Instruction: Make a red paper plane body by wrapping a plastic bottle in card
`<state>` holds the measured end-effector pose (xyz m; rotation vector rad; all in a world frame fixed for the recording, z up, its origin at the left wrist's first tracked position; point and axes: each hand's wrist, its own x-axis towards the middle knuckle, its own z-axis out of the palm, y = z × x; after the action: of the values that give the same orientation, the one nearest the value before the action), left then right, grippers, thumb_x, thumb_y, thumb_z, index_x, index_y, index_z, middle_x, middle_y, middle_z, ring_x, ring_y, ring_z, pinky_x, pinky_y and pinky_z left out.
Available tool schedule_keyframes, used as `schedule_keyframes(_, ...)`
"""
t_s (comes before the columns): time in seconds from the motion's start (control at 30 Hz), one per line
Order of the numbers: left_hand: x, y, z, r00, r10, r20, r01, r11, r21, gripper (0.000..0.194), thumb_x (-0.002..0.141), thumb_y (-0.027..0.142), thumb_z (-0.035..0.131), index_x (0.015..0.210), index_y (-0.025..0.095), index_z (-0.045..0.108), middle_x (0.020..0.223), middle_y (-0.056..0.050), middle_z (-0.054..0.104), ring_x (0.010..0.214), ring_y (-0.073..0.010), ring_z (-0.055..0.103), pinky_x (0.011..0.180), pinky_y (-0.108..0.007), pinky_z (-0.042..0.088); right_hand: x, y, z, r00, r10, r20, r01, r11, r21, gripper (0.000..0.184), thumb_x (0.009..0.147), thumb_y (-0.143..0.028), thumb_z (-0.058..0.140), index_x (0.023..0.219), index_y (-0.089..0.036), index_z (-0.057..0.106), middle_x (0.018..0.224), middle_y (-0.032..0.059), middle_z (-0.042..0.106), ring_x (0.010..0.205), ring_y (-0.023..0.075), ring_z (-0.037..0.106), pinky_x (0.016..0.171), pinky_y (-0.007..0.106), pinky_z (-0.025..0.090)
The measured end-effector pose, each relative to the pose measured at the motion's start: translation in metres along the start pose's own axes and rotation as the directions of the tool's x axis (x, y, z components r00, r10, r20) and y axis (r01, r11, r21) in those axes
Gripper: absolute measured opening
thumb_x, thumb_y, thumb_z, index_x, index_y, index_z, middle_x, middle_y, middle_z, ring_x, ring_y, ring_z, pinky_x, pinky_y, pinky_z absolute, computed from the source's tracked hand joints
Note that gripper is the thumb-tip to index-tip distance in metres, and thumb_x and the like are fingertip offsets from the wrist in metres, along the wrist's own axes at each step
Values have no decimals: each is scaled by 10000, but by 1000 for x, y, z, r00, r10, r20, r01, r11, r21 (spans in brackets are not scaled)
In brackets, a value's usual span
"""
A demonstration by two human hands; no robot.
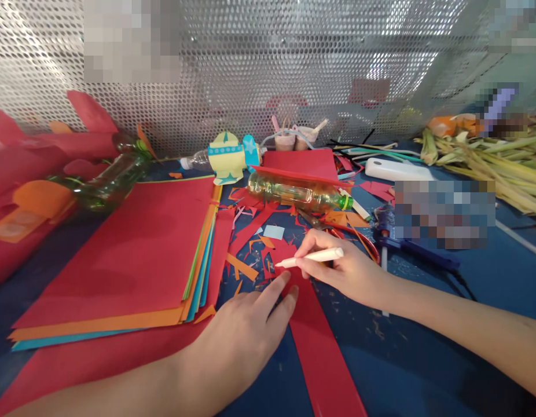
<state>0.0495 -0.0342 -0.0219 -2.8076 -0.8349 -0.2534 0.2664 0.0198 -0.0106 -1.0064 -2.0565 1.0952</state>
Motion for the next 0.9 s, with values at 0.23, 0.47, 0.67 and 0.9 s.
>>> schedule_keyframes(0.23,2,0,-1,999,-24,21,24,1000,-20,391,820,28,380,1146,70,593,1150,-211,673,748,-219,727,655,-374,626,0,1,0,1000,-9,3,9,1000,-6,169,941,-363,524,866,-212,534,708,-40,564,597,91,478,565,220,367)
schedule_keyframes(0.47,1,0,1,1000,-5,17,6,1000,-11,409,828,23,346,1158,65,584,1154,-215,667,700,-204,716,621,-364,626,1,-3,1,999,-37,-25,37,999,-18,131,940,-318,535,870,-208,541,740,-44,574,646,84,525,598,212,380)
schedule_keyframes(0.67,-1,1,1,1000,-8,21,8,1000,-6,411,845,36,338,1182,67,571,1196,-223,642,785,-218,718,646,-358,626,1,-3,1,995,-77,-64,71,993,-91,114,940,-279,533,853,-207,548,739,-40,583,684,97,544,630,232,381)
schedule_keyframes(0.9,0,0,1,999,-8,45,9,1000,-16,416,847,43,354,1208,65,558,1233,-234,623,740,-205,714,646,-362,625,1,1,2,992,-77,-105,60,987,-152,128,943,-308,526,854,-218,542,748,-32,569,649,107,501,609,249,366)
